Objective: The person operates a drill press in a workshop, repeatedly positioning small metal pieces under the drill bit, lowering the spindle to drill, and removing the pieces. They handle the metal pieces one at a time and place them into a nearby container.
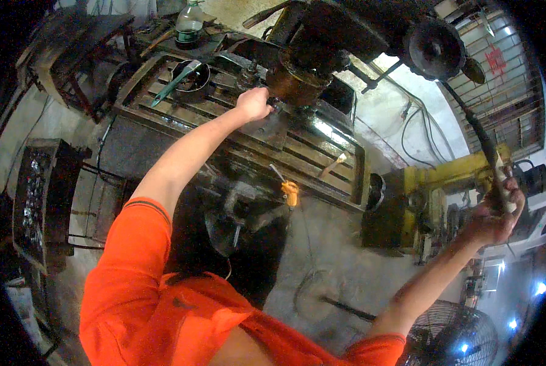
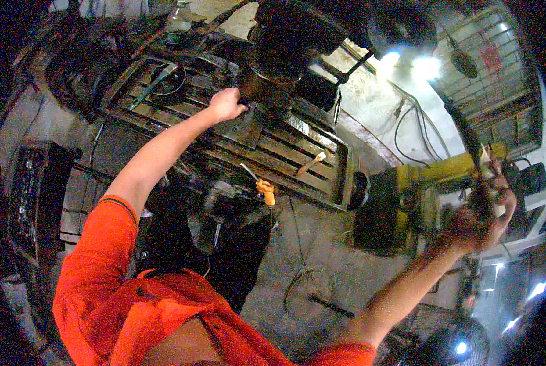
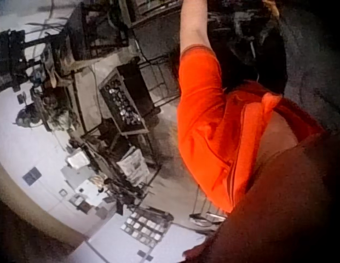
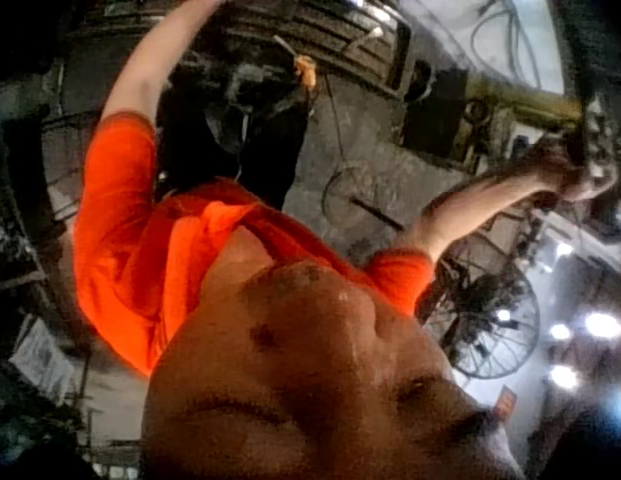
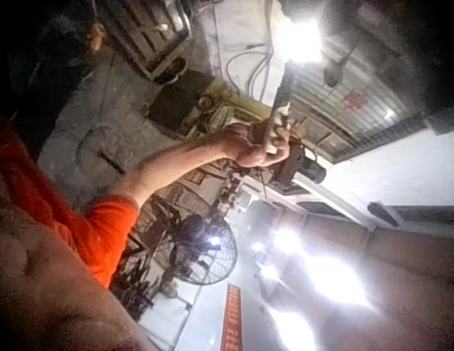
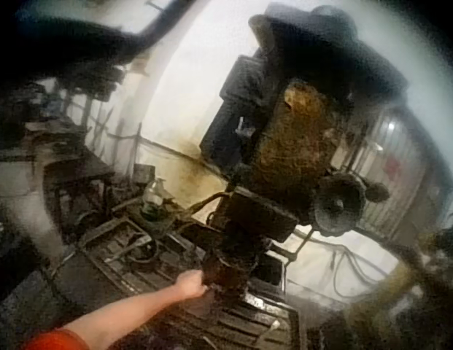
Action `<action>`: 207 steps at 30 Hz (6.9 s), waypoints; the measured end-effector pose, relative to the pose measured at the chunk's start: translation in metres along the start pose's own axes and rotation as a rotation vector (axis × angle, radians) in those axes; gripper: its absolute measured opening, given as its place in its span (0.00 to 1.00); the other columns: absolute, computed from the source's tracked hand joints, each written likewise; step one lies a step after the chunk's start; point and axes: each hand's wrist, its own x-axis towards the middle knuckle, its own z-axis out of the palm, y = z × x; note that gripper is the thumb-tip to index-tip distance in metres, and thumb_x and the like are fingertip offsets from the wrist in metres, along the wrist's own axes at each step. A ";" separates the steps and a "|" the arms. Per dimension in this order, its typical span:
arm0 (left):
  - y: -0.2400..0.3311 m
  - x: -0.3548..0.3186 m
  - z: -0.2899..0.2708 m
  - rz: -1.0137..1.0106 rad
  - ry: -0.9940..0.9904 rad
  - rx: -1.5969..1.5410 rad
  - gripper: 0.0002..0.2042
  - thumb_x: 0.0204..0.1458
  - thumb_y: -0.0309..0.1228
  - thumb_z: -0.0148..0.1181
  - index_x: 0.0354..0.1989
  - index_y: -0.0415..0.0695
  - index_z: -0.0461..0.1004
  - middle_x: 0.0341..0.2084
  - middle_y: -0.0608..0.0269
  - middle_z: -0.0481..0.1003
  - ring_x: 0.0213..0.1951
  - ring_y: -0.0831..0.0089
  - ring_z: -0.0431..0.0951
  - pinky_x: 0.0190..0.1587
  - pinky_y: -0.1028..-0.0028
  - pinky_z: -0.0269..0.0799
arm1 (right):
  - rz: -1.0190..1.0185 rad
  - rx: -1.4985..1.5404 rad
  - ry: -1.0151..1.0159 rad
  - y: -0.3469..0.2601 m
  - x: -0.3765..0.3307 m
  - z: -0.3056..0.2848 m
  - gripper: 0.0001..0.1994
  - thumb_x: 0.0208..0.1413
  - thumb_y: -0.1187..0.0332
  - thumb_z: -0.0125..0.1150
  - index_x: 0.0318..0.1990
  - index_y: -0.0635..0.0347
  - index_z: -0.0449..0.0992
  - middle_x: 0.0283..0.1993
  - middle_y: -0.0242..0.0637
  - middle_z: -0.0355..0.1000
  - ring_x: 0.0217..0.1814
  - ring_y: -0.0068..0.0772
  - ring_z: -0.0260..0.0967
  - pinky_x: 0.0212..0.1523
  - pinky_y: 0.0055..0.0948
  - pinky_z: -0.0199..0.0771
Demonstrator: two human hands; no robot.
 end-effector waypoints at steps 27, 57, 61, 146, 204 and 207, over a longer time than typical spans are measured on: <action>-0.003 0.000 0.003 0.057 0.027 -0.010 0.19 0.38 0.40 0.62 0.29 0.34 0.71 0.28 0.44 0.73 0.34 0.50 0.74 0.38 0.59 0.69 | -0.035 -0.073 -0.112 -0.009 0.003 0.011 0.10 0.46 0.69 0.50 0.32 0.68 0.66 0.38 0.53 0.68 0.45 0.51 0.66 0.50 0.43 0.64; -0.009 -0.006 -0.002 0.076 0.073 -0.116 0.20 0.38 0.39 0.62 0.34 0.35 0.71 0.28 0.44 0.73 0.34 0.50 0.73 0.38 0.58 0.68 | -0.078 -0.090 0.078 0.006 -0.058 0.036 0.07 0.33 0.74 0.41 0.25 0.61 0.59 0.31 0.44 0.63 0.48 0.52 0.61 0.58 0.55 0.48; -0.020 -0.027 -0.030 0.259 0.053 -0.199 0.21 0.39 0.35 0.61 0.41 0.36 0.70 0.29 0.45 0.74 0.33 0.56 0.75 0.37 0.63 0.69 | -0.159 -0.179 0.041 0.009 -0.066 0.038 0.07 0.33 0.74 0.42 0.25 0.61 0.58 0.31 0.44 0.64 0.47 0.54 0.62 0.58 0.55 0.50; -0.283 -0.302 -0.306 -0.474 0.570 -1.062 0.15 0.49 0.35 0.52 0.45 0.45 0.68 0.30 0.67 0.71 0.26 0.78 0.69 0.23 0.79 0.64 | 0.102 -0.121 0.022 0.015 -0.069 0.001 0.09 0.51 0.64 0.51 0.28 0.61 0.65 0.39 0.39 0.65 0.45 0.39 0.63 0.44 0.36 0.70; -0.128 -0.248 -0.094 -0.637 -0.027 -1.328 0.05 0.45 0.31 0.49 0.26 0.43 0.66 0.20 0.65 0.67 0.19 0.73 0.68 0.18 0.71 0.68 | 1.288 0.559 -0.716 0.019 -0.235 0.126 0.32 0.31 0.60 0.63 0.51 0.58 0.65 0.43 0.33 0.68 0.15 0.13 0.56 0.11 0.14 0.50; -0.130 -0.247 -0.089 -0.636 -0.028 -1.362 0.04 0.45 0.31 0.48 0.25 0.44 0.66 0.22 0.65 0.67 0.23 0.71 0.69 0.21 0.69 0.70 | 0.481 -0.658 -1.046 0.019 -0.243 0.149 0.23 0.31 0.62 0.59 0.39 0.63 0.72 0.33 0.49 0.71 0.22 0.41 0.69 0.23 0.35 0.68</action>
